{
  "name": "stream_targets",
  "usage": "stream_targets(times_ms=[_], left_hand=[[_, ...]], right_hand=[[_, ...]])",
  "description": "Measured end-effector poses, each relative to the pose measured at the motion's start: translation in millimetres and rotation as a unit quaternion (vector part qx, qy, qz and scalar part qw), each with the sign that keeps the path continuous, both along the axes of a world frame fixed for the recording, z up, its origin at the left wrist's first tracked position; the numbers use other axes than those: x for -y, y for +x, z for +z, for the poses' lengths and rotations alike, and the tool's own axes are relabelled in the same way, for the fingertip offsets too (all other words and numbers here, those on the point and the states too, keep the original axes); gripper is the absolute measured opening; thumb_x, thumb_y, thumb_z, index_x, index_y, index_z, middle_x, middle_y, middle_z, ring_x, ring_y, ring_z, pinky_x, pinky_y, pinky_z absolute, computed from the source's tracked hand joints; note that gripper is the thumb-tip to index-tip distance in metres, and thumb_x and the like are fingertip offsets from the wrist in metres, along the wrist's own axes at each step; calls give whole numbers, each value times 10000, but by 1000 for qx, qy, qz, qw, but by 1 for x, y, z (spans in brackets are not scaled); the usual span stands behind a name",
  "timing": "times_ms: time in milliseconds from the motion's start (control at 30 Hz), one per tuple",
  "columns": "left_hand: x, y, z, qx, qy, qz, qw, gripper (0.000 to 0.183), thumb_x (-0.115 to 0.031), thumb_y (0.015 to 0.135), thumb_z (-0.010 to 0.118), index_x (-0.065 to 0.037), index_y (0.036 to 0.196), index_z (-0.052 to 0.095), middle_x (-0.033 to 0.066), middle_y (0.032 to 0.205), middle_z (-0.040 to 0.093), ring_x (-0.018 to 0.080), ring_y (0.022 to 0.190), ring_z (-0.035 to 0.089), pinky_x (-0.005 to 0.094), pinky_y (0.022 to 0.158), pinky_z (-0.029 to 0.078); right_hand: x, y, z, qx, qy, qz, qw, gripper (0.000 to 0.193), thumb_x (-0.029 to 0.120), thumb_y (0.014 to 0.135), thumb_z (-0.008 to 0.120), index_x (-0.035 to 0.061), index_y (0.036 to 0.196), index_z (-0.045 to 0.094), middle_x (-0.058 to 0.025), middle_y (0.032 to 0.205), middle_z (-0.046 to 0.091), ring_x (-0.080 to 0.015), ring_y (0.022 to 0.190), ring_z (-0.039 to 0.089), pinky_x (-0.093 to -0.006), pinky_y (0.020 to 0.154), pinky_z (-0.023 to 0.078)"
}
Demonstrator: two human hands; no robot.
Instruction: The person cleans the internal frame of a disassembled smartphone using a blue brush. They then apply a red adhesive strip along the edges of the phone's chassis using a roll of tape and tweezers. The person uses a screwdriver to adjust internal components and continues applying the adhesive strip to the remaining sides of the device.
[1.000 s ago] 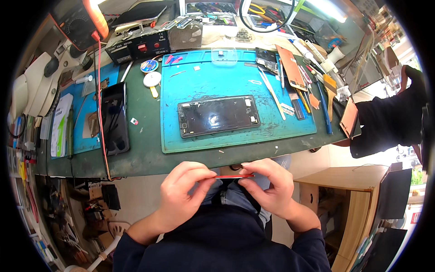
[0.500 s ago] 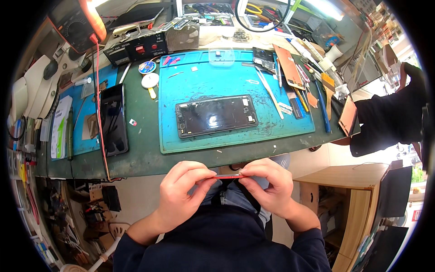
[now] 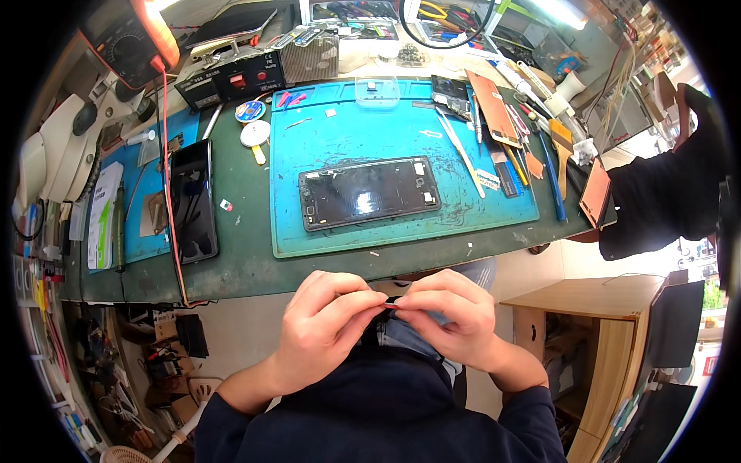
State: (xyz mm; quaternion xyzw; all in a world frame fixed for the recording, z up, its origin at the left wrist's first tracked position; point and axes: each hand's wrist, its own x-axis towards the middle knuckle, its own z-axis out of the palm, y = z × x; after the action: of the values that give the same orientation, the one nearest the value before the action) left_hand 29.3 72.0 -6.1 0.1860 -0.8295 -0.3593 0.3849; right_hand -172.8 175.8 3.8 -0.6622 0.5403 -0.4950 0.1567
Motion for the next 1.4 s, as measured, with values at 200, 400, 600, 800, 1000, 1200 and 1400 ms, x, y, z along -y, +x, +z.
stream_targets(times_ms=[200,400,600,800,1000,1200,1400], left_hand=[[20,7,2,-44,-120,-152,980,246,12,794,836,-11,1032,779,117,1097,728,267,938,742,354,755,627],[17,6,-10,-94,-186,-186,960,298,60,862,765,32,1158,741,169,1189,731,295,1024,779,338,823,676],[2,10,-14,-32,259,-69,963,241,59,960,765,8,1194,735,122,1106,745,173,941,761,279,707,635],[1,5,-6,-18,208,-56,976,212,13,913,837,-2,1108,756,96,1042,759,142,808,731,270,637,599],[1,6,-5,18,189,-56,980,146,53,919,808,21,1057,770,112,1011,758,137,798,730,264,664,594],[-1,10,0,60,321,-78,942,132,-21,978,780,28,1100,786,108,985,777,159,793,758,284,650,630],[4,13,3,75,349,-84,930,132,-28,1040,704,53,1117,775,111,999,766,149,827,764,273,654,635]], right_hand=[[-4,-19,12,34,87,24,995,299,166,1009,752,18,1270,746,-140,1145,754,-294,1055,720,-393,924,571],[-12,-18,15,235,344,117,902,196,132,1066,707,-6,1198,749,-86,1007,725,-175,914,687,-322,800,536],[-11,-13,9,212,196,12,957,129,90,1052,711,14,1141,765,-72,965,722,-174,842,668,-320,765,531],[-11,-9,5,211,205,11,956,137,72,1046,708,15,1156,764,-93,970,736,-196,849,676,-326,775,538],[-5,-1,8,190,167,-4,967,149,31,1016,722,23,1157,769,-79,941,721,-176,800,659,-290,710,522],[-1,-1,6,77,152,-23,985,133,21,960,778,38,1091,794,-46,885,684,-118,629,541,-276,575,431],[3,0,8,91,197,-25,976,114,74,994,767,24,1094,789,-38,888,681,-102,675,546,-276,603,430]])
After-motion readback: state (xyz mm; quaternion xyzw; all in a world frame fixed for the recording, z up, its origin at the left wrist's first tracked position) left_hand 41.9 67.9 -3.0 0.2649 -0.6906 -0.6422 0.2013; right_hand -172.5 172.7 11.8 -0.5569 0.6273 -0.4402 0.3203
